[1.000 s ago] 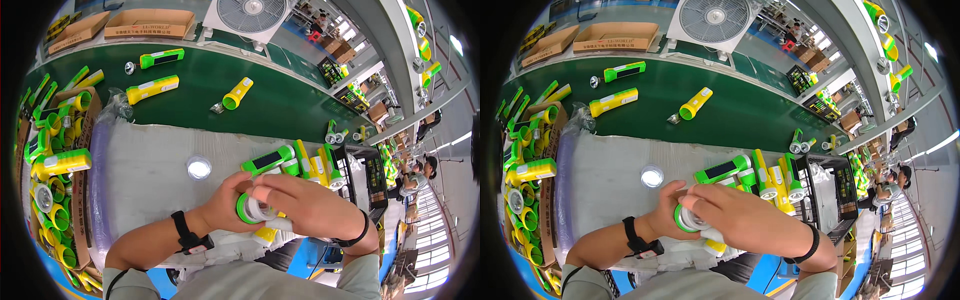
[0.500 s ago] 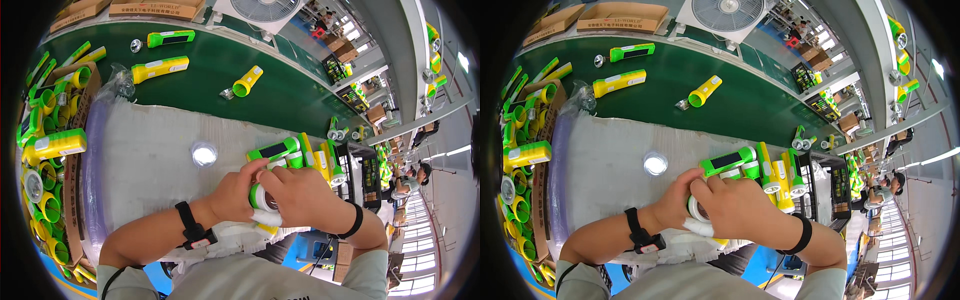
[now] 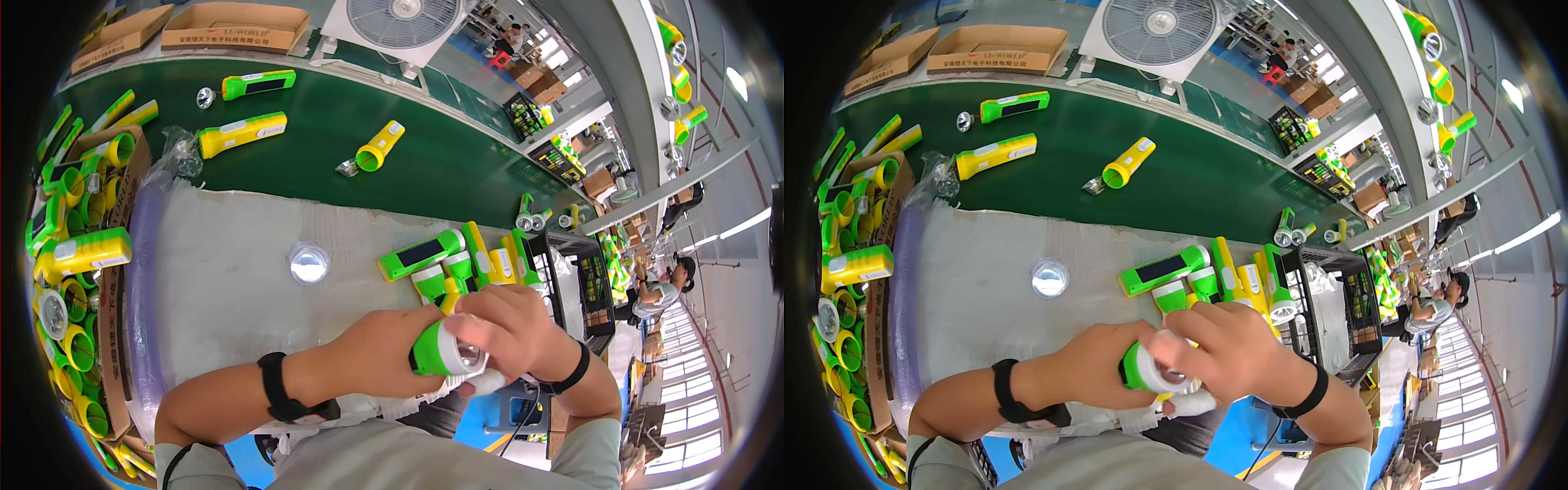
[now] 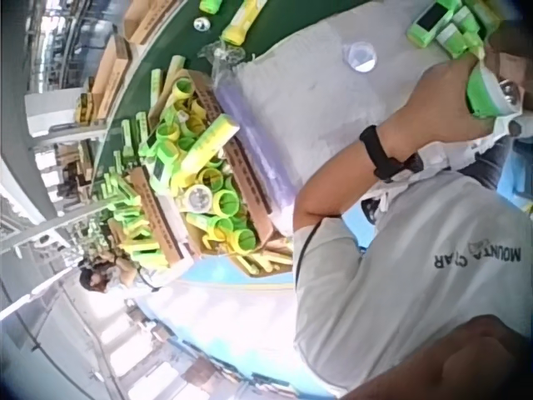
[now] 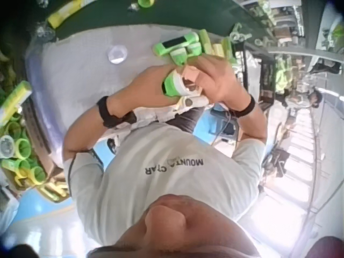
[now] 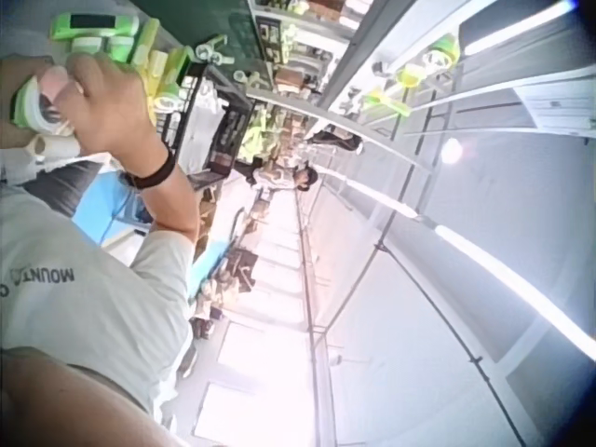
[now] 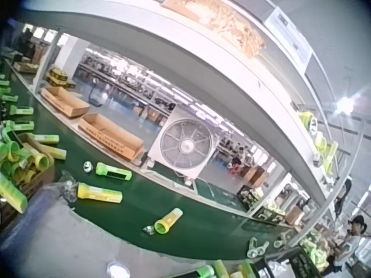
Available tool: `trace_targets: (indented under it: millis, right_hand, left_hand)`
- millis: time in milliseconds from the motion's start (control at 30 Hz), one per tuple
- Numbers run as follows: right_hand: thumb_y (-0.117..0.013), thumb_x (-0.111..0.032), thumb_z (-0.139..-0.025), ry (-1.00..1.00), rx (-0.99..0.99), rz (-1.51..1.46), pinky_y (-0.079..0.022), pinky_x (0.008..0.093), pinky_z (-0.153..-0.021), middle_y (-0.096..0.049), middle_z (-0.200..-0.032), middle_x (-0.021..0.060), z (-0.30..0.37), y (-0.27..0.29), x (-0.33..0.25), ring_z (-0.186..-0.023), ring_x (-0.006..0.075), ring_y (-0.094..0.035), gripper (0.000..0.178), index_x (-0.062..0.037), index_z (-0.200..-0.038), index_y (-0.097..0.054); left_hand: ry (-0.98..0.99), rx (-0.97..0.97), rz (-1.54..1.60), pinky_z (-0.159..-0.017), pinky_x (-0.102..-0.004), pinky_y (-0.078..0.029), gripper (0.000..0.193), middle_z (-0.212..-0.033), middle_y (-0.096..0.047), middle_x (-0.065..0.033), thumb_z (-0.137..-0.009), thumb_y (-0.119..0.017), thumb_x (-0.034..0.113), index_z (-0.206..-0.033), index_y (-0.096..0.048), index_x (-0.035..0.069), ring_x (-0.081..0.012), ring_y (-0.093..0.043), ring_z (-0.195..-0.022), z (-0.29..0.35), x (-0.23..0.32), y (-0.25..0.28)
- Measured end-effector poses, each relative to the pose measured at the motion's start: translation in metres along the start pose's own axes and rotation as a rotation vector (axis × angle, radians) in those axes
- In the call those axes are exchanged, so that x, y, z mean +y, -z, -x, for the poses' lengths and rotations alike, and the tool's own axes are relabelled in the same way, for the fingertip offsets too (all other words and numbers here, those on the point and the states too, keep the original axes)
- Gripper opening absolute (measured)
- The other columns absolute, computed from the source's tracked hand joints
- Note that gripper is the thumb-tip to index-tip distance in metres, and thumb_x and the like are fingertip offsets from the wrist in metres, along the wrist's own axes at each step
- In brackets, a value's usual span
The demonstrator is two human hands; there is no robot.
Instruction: Assembling the lens and casing components of green and yellow flashlights at a factory station.
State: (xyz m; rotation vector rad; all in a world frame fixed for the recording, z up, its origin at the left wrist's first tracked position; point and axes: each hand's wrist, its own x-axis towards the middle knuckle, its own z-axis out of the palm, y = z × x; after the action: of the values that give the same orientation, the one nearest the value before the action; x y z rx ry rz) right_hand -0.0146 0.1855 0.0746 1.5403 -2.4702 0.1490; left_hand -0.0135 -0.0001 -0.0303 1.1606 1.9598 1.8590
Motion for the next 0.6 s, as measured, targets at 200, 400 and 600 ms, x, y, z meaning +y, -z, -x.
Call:
trace_targets:
  millis: [200, 400, 600]
  right_hand:
    - [-0.065, -0.031, -0.074, 0.259, 0.091, -0.002, -0.039, 0.0235, -0.041, -0.056, -0.082, 0.0065, 0.012, -0.001, -0.006, -0.055, 0.0153, -0.054, 0.031, -0.0127, -0.097, -0.057]
    - [-0.07, -0.042, -0.073, -0.445, -0.015, -0.23, -0.043, 0.0304, -0.044, -0.055, -0.072, 0.0019, 0.02, -0.014, -0.025, -0.052, 0.0213, -0.055, 0.047, -0.0078, -0.101, -0.053]
    - [-0.068, -0.044, -0.072, 0.051, 0.101, -0.236, -0.041, 0.0308, -0.042, -0.053, -0.075, 0.0047, 0.013, 0.002, -0.022, -0.053, 0.0208, -0.053, 0.048, -0.0085, -0.101, -0.056]
  left_hand:
    - [0.151, -0.517, 0.476, -0.083, -0.0333, -0.048, 0.051, -0.101, -0.064, -0.0143, -0.071, -0.071, 0.018, -0.116, -0.052, 0.003, -0.025, -0.062, -0.092, -0.001, 0.028, 0.007]
    - [0.424, -0.123, -0.125, -0.079, -0.0355, -0.05, 0.056, -0.098, -0.065, -0.0153, -0.066, -0.077, 0.026, -0.112, -0.054, 0.004, -0.029, -0.064, -0.09, -0.008, 0.033, -0.006]
    - [0.317, -0.534, 0.37, -0.082, -0.0318, -0.048, 0.05, -0.099, -0.065, -0.0102, -0.072, -0.073, 0.022, -0.115, -0.054, 0.006, -0.0222, -0.062, -0.091, 0.0, 0.032, 0.006]
